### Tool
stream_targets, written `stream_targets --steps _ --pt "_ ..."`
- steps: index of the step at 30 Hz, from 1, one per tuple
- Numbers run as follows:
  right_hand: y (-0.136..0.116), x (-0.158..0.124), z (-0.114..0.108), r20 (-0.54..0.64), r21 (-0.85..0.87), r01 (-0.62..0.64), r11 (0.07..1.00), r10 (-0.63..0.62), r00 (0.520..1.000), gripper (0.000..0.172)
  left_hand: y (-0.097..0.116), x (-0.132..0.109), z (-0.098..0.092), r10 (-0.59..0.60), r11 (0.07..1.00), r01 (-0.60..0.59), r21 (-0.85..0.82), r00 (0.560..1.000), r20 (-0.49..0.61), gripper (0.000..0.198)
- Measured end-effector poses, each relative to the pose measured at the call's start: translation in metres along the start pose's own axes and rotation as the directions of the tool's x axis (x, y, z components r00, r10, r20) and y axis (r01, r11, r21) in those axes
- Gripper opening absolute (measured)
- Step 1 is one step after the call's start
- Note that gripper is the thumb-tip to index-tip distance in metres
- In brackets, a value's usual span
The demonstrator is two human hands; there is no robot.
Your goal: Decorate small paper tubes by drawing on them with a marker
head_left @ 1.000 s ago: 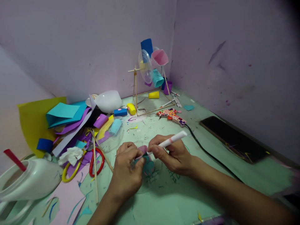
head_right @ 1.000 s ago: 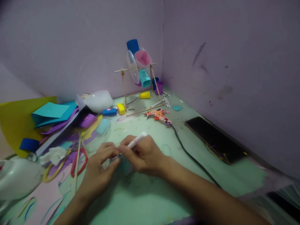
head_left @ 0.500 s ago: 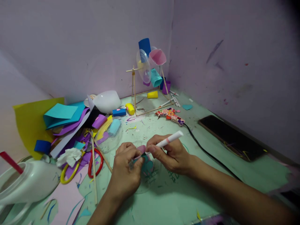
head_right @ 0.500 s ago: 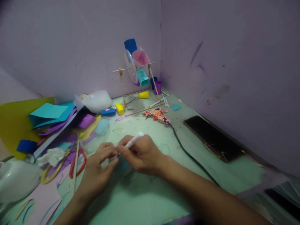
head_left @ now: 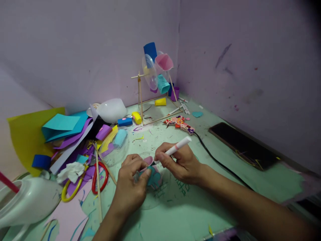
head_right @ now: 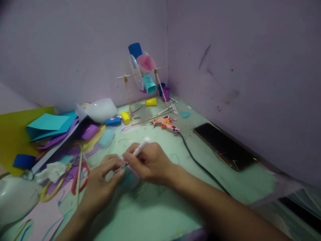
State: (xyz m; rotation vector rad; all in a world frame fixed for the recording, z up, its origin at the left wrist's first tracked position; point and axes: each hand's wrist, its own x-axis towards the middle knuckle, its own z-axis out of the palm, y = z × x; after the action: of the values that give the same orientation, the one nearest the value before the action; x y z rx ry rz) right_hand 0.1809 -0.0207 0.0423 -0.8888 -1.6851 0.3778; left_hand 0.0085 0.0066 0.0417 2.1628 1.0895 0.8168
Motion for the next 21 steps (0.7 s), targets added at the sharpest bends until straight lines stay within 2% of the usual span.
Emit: stream_targets --steps 7,11,14,16,18,21 --pt "0.002 -0.001 0.002 -0.029 0.058 0.016 0.998 -0.014 0.999 0.018 0.0 0.003 -0.003 -0.026 0.993 0.03 -0.114 0.999 0.04 0.014" --pt "0.001 -0.001 0.002 -0.077 0.103 -0.087 0.991 0.095 0.993 0.017 -0.004 0.003 -0.004 -0.047 0.97 0.057 -0.234 0.998 0.049 0.017" --pt "0.001 0.0 0.0 0.023 0.043 -0.179 0.983 0.179 0.984 0.011 -0.011 0.001 -0.004 -0.037 0.947 0.042 -0.318 0.999 0.022 0.016" --pt "0.002 0.001 -0.001 0.111 0.055 -0.22 0.974 0.213 0.971 0.021 -0.015 0.0 -0.004 -0.027 0.931 0.029 -0.363 1.0 0.013 0.015" --pt "0.003 0.001 0.0 0.119 0.141 -0.259 0.956 0.243 0.963 0.025 -0.016 0.0 -0.004 -0.023 0.919 0.025 -0.392 1.0 0.01 0.014" --pt "0.004 0.0 0.002 0.031 0.351 -0.309 0.884 0.318 0.947 0.015 -0.016 0.0 -0.004 -0.028 0.91 0.028 -0.413 1.0 0.004 0.013"
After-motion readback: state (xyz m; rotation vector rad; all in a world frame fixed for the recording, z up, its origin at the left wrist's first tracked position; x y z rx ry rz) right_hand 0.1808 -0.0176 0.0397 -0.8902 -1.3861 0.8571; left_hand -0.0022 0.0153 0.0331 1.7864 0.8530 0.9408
